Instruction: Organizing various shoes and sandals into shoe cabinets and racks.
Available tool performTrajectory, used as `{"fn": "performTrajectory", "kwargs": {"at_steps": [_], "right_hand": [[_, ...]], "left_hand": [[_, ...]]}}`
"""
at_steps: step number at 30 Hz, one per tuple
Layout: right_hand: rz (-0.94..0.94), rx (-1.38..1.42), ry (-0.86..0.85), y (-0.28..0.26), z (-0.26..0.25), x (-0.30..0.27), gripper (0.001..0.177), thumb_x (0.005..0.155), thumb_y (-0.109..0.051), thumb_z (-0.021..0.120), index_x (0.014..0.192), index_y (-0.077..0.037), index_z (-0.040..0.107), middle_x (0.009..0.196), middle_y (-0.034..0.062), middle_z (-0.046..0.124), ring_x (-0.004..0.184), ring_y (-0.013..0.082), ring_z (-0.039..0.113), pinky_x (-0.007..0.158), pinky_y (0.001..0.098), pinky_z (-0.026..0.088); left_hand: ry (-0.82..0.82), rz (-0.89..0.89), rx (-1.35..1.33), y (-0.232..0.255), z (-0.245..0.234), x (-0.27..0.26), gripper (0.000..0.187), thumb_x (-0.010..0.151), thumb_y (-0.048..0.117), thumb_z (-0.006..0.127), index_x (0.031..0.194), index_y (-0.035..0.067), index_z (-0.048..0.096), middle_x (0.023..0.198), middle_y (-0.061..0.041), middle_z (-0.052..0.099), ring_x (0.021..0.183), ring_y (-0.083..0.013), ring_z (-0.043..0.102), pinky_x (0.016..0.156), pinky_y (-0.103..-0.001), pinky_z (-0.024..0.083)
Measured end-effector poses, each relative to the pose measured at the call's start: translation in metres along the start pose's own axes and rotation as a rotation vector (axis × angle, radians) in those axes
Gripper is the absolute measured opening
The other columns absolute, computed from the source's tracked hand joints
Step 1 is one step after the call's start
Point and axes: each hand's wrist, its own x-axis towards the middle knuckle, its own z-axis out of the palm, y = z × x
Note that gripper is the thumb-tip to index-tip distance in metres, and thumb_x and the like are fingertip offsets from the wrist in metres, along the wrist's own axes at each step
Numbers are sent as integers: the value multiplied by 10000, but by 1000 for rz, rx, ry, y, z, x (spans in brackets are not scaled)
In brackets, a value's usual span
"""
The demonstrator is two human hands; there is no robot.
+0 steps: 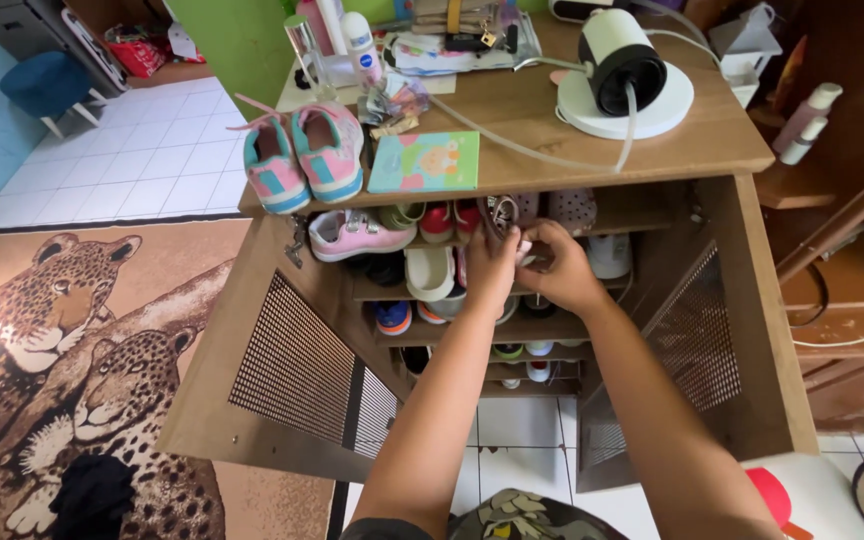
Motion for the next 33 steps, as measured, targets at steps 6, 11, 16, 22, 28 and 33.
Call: {"fn": "performTrajectory", "kwargs": {"at_steps": [6,11,16,22,28,33], "right_hand": [[106,404,32,28,-7,-5,248,913,20,690,1145,-13,610,1100,94,717,1001,170,691,867,287,577],[385,421,146,0,-10,0,147,936,-36,616,1082,-22,603,1067,124,759,852,199,720,702,327,583],[342,611,288,65,-12,18,121,899,-25,624,1008,26,627,965,166,765,841,231,754,768,338,634],[301,-799,484,64,-16,39,809,729,-271,858,1406,10,516,1334,360,506,1224,531,463,1001,553,428],[204,-1043,205,84,-23,45,1008,711,-414,876,1569,-122,433,1484,321,408,1309,564,390,1078,597,389],[439,-1060,115,39,-20,49,1071,663,-385,877,1584,-185,368,1523,325,327,1330,572,356,1014,673,393]], "left_hand": [[-151,-384,-401,13,-9,-16,451,947,313,593,1340,97,543,1150,-97,652,915,-210,681,624,-349,591],[-138,-400,-409,18,-13,-24,423,937,311,589,1312,121,537,1128,-62,657,885,-182,690,597,-328,602],[-127,-428,-481,12,-23,-27,413,944,336,588,1281,101,553,1083,-82,674,859,-191,677,587,-334,583],[-120,-470,-515,18,-37,-33,450,923,320,596,1310,95,553,1095,-82,676,878,-189,682,625,-356,605],[-132,-471,-507,24,-43,-38,479,908,320,602,1342,133,519,1119,-74,668,886,-184,678,624,-346,591],[-119,-455,-471,18,-48,-43,481,910,330,606,1327,98,542,1090,-84,671,863,-182,673,611,-333,588]]}}
